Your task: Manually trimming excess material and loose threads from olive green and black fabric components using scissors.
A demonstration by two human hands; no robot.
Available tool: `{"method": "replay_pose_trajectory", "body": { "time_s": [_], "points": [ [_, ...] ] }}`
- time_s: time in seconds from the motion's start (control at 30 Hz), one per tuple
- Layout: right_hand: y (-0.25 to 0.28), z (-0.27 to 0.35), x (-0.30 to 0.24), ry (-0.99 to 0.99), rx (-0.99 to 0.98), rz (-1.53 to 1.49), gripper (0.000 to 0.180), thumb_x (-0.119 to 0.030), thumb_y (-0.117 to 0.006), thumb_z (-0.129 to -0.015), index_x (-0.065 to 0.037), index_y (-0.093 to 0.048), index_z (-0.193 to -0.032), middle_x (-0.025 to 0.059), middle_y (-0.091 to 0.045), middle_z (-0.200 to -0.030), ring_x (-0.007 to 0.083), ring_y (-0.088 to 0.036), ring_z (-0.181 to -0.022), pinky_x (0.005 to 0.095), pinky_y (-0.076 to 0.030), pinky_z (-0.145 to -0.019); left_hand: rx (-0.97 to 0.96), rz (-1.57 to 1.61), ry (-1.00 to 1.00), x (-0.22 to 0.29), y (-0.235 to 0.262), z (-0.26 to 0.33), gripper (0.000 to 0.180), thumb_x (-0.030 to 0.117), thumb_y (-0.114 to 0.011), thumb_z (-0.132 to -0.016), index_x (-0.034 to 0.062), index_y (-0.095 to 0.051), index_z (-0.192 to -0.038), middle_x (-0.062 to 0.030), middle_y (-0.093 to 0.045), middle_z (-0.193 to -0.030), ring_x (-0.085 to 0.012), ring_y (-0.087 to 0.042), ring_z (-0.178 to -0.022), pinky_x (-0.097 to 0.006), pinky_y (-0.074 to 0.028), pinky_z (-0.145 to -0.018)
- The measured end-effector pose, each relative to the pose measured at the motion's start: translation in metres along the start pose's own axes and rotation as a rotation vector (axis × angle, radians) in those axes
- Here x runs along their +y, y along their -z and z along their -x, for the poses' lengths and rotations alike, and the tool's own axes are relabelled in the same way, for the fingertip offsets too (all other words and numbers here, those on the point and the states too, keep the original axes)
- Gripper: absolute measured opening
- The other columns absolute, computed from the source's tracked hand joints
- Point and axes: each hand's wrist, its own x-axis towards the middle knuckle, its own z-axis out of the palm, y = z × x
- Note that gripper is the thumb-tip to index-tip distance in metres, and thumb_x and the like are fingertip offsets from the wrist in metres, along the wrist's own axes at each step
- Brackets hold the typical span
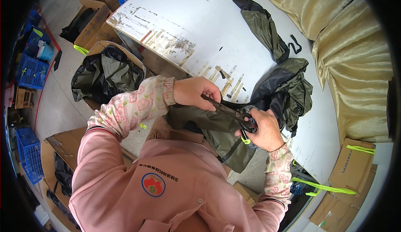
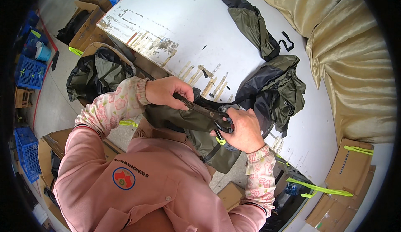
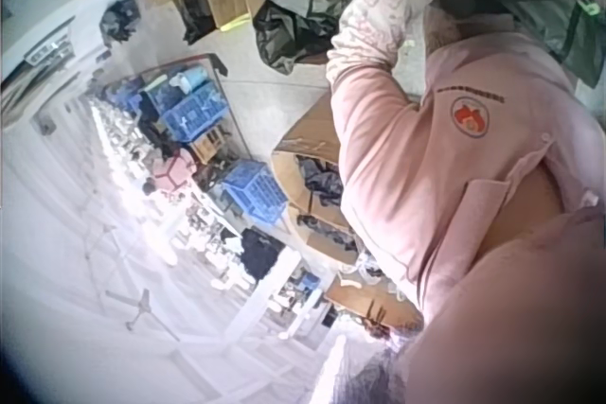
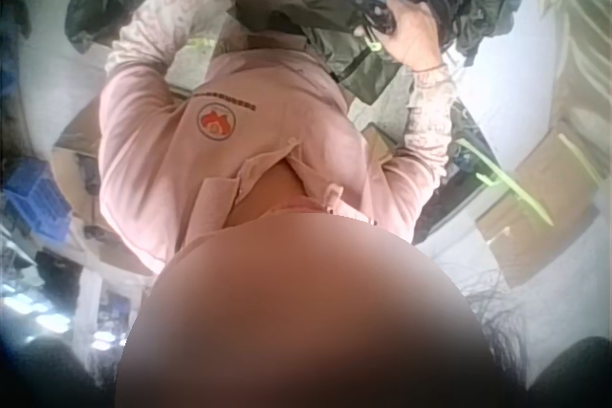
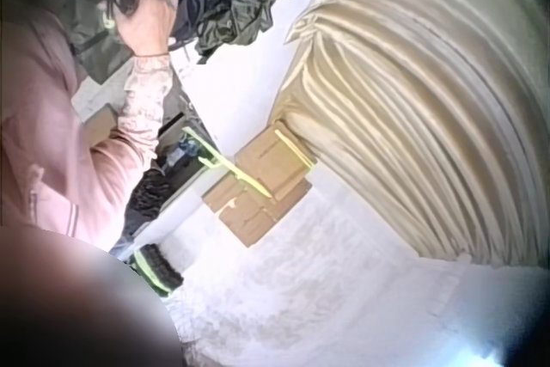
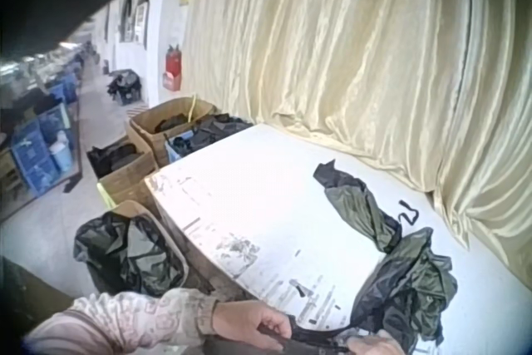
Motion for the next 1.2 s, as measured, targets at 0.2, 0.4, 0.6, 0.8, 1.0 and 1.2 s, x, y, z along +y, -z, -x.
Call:
{"method": "replay_pose_trajectory", "body": {
  "time_s": [0.2,0.4,0.6,0.8,1.0,1.2],
  "points": [
    [0.0,-0.002,0.001,0.002,0.004,0.014,0.05,-0.048,-0.08,-0.058,-0.007,-0.052,-0.068,0.0074,-0.055,-0.058,0.0272,-0.056,-0.057,0.0347,-0.036,-0.061,-0.008,-0.01,0.047,0.009,0.001,0.001,0.016,0.006,-0.067,-0.078,0.0011,-0.06,-0.091,0.0018,-0.06,-0.08,-0.0039,-0.052,-0.074,-0.021,-0.043,-0.068],
    [-0.004,0.007,0.005,-0.015,0.015,0.01,0.048,-0.045,-0.08,-0.06,-0.006,-0.053,-0.063,0.0094,-0.055,-0.056,0.0307,-0.053,-0.053,0.0371,-0.039,-0.059,0.013,-0.037,0.04,0.008,0.001,0.004,0.017,0.008,-0.068,-0.078,0.0006,-0.06,-0.091,0.001,-0.06,-0.081,-0.0051,-0.052,-0.075,-0.022,-0.043,-0.07],
    [-0.008,0.027,0.01,-0.147,0.102,-0.088,0.038,-0.029,-0.083,-0.062,-0.005,-0.054,-0.069,0.0112,-0.055,-0.057,0.0314,-0.05,-0.051,0.0388,-0.041,-0.055,0.01,-0.099,0.03,0.012,0.004,0.005,0.018,0.008,-0.069,-0.078,0.0013,-0.06,-0.092,0.0015,-0.059,-0.082,-0.0041,-0.052,-0.075,-0.022,-0.044,-0.068],
    [-0.018,0.07,0.017,-0.442,0.07,-0.37,0.038,-0.021,-0.083,-0.065,-0.002,-0.052,-0.075,0.008,-0.053,-0.06,0.0135,-0.049,-0.055,0.0293,-0.042,-0.053,0.278,-0.337,-0.164,0.045,0.039,-0.008,0.014,0.004,-0.067,-0.079,0.0039,-0.059,-0.091,0.002,-0.059,-0.078,-0.0037,-0.053,-0.073,-0.02,-0.044,-0.066],
    [-0.05,0.115,0.008,-0.55,0.042,-0.761,0.022,0.009,-0.06,-0.077,0.002,-0.049,-0.094,0.0093,-0.062,-0.088,0.0211,-0.068,-0.073,0.0272,-0.051,-0.06,0.704,-1.258,-0.641,0.057,0.021,-0.04,0.03,0.015,-0.067,-0.075,0.0084,-0.057,-0.102,-0.0118,-0.057,-0.106,-0.0313,-0.052,-0.102,-0.041,-0.04,-0.088],
    [-0.114,0.155,0.006,-0.655,0.158,-0.867,0.025,0.005,-0.066,-0.073,0.0,-0.051,-0.092,0.0107,-0.062,-0.081,0.0234,-0.067,-0.069,0.033,-0.05,-0.057,-0.209,-0.987,-0.634,-0.044,-0.093,-0.023,0.043,0.019,-0.072,-0.065,0.014,-0.056,-0.105,-0.0103,-0.049,-0.117,-0.0293,-0.044,-0.115,-0.047,-0.035,-0.093]
  ]
}}
